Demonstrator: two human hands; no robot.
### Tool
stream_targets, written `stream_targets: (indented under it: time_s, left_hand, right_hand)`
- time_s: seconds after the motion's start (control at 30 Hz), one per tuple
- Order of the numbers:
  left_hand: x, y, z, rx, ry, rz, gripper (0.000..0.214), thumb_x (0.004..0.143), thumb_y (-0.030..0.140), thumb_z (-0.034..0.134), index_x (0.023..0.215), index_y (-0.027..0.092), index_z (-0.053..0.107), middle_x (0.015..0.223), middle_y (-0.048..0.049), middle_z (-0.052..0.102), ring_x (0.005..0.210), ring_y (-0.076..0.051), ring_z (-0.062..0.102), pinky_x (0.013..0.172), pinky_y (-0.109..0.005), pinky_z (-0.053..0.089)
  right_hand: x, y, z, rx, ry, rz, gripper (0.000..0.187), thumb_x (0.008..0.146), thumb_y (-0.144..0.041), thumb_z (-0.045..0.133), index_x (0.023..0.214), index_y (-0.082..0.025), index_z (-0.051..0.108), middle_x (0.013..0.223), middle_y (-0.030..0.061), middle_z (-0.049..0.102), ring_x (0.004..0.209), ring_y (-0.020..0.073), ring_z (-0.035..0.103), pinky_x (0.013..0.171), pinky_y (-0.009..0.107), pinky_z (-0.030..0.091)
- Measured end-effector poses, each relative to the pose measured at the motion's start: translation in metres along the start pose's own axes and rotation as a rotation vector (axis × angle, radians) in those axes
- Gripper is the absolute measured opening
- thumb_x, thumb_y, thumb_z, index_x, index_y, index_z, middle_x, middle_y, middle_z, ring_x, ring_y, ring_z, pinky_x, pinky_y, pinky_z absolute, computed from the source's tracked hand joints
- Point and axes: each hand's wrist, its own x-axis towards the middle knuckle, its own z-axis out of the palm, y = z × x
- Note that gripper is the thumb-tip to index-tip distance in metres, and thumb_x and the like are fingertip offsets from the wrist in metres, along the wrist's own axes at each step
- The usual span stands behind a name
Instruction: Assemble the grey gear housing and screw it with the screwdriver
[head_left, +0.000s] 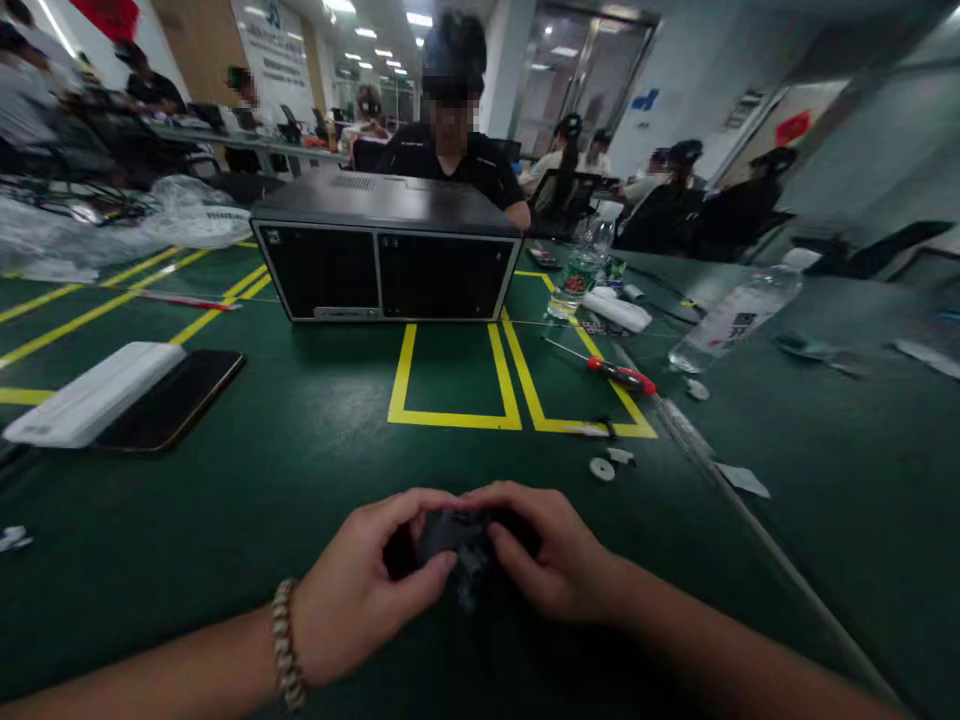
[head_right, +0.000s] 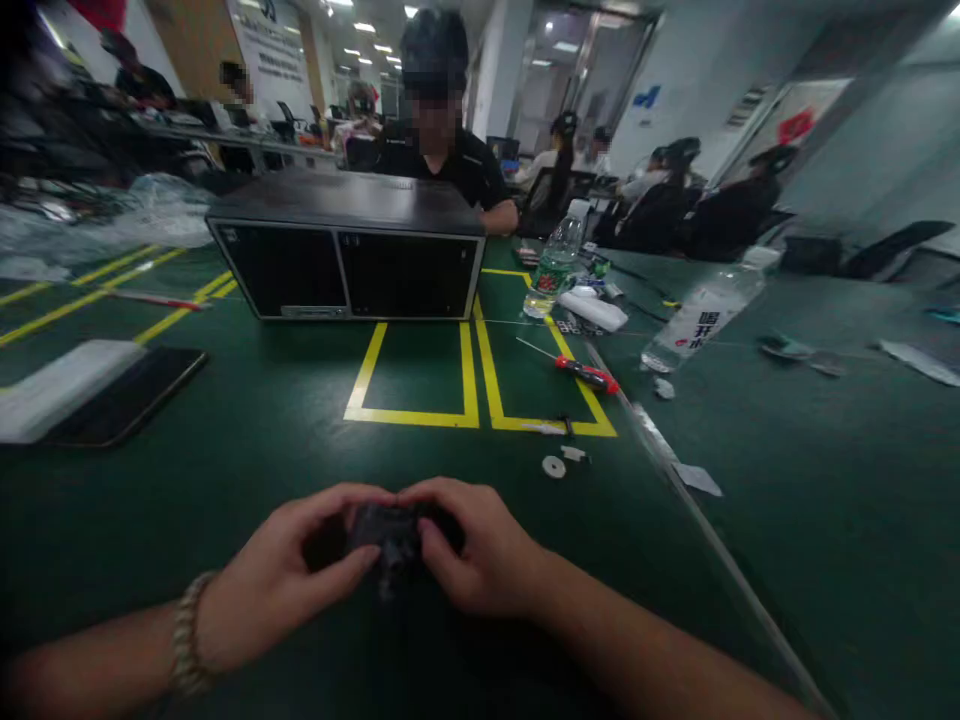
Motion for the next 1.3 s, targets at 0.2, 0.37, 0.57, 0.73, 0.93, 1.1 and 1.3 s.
stream_targets:
  time_s: [0.2, 0.37, 0.57, 0.73, 0.93, 1.1, 1.3]
  left_hand:
    - [-0.0016, 0.0023, -0.0009, -0.012, 0.003, 0.032, 0.038, 0.093, 0.032, 0.066, 0.129, 0.021, 0.069, 0.087, -0.0007, 0.064, 0.076, -0.017, 0.059, 0.071, -0.031, 0.05]
    - [-0.0012, 0.0026, -0.0008, -0.002, 0.006, 0.035, 0.037, 0.093, 0.033, 0.066, 0.128, 0.022, 0.07, 0.089, -0.0019, 0.066, 0.078, -0.018, 0.061, 0.073, -0.032, 0.051]
    - [-0.0005, 0.0013, -0.0005, 0.011, 0.008, 0.034, 0.036, 0.092, 0.032, 0.066, 0.127, 0.023, 0.07, 0.093, -0.0032, 0.07, 0.08, -0.019, 0.063, 0.075, -0.034, 0.052]
    - [-0.0001, 0.0003, 0.0005, 0.012, 0.01, 0.031, 0.037, 0.092, 0.033, 0.066, 0.128, 0.024, 0.07, 0.095, -0.0037, 0.071, 0.082, -0.02, 0.064, 0.075, -0.035, 0.051]
    - [-0.0007, 0.0001, 0.0006, 0.023, 0.004, 0.024, 0.036, 0.092, 0.034, 0.066, 0.126, 0.024, 0.07, 0.098, -0.0046, 0.073, 0.085, -0.021, 0.066, 0.077, -0.036, 0.052]
    - [-0.0009, -0.0001, -0.0001, 0.023, -0.001, 0.033, 0.035, 0.094, 0.035, 0.065, 0.127, 0.024, 0.069, 0.094, -0.0033, 0.072, 0.081, -0.019, 0.064, 0.074, -0.034, 0.052]
    - [-0.0009, -0.0001, -0.0003, 0.014, -0.003, 0.028, 0.035, 0.093, 0.035, 0.065, 0.126, 0.024, 0.069, 0.101, -0.0055, 0.074, 0.087, -0.021, 0.067, 0.08, -0.037, 0.055]
  right_hand:
    - [0.0027, 0.002, 0.0009, 0.025, -0.004, 0.002, 0.032, 0.096, -0.016, 0.061, 0.127, -0.016, 0.066, 0.108, 0.0107, 0.078, 0.091, 0.0206, 0.075, 0.077, 0.031, 0.059]
    - [0.0034, 0.0004, -0.0001, 0.022, -0.007, 0.004, 0.031, 0.096, -0.016, 0.061, 0.127, -0.016, 0.066, 0.107, 0.011, 0.078, 0.091, 0.021, 0.076, 0.078, 0.033, 0.06]
    - [0.0041, -0.0011, 0.0004, 0.028, -0.006, 0.001, 0.032, 0.095, -0.014, 0.061, 0.127, -0.016, 0.066, 0.108, 0.0111, 0.077, 0.091, 0.021, 0.076, 0.078, 0.033, 0.06]
    - [0.004, -0.0001, 0.0011, 0.032, -0.012, -0.013, 0.032, 0.095, -0.014, 0.059, 0.126, -0.016, 0.065, 0.11, 0.0123, 0.077, 0.095, 0.0223, 0.076, 0.082, 0.035, 0.061]
    - [0.0046, -0.0008, 0.0008, 0.011, -0.024, -0.011, 0.032, 0.096, -0.012, 0.056, 0.126, -0.017, 0.064, 0.109, 0.0117, 0.076, 0.095, 0.0218, 0.075, 0.083, 0.035, 0.06]
    - [0.0047, -0.0003, 0.0008, 0.017, -0.047, -0.056, 0.033, 0.095, -0.009, 0.053, 0.125, -0.017, 0.063, 0.112, 0.0131, 0.075, 0.099, 0.0226, 0.073, 0.086, 0.036, 0.06]
    - [0.0036, 0.0014, 0.0019, 0.009, -0.043, -0.079, 0.033, 0.095, -0.008, 0.053, 0.125, -0.018, 0.062, 0.113, 0.0127, 0.075, 0.1, 0.0223, 0.073, 0.087, 0.037, 0.06]
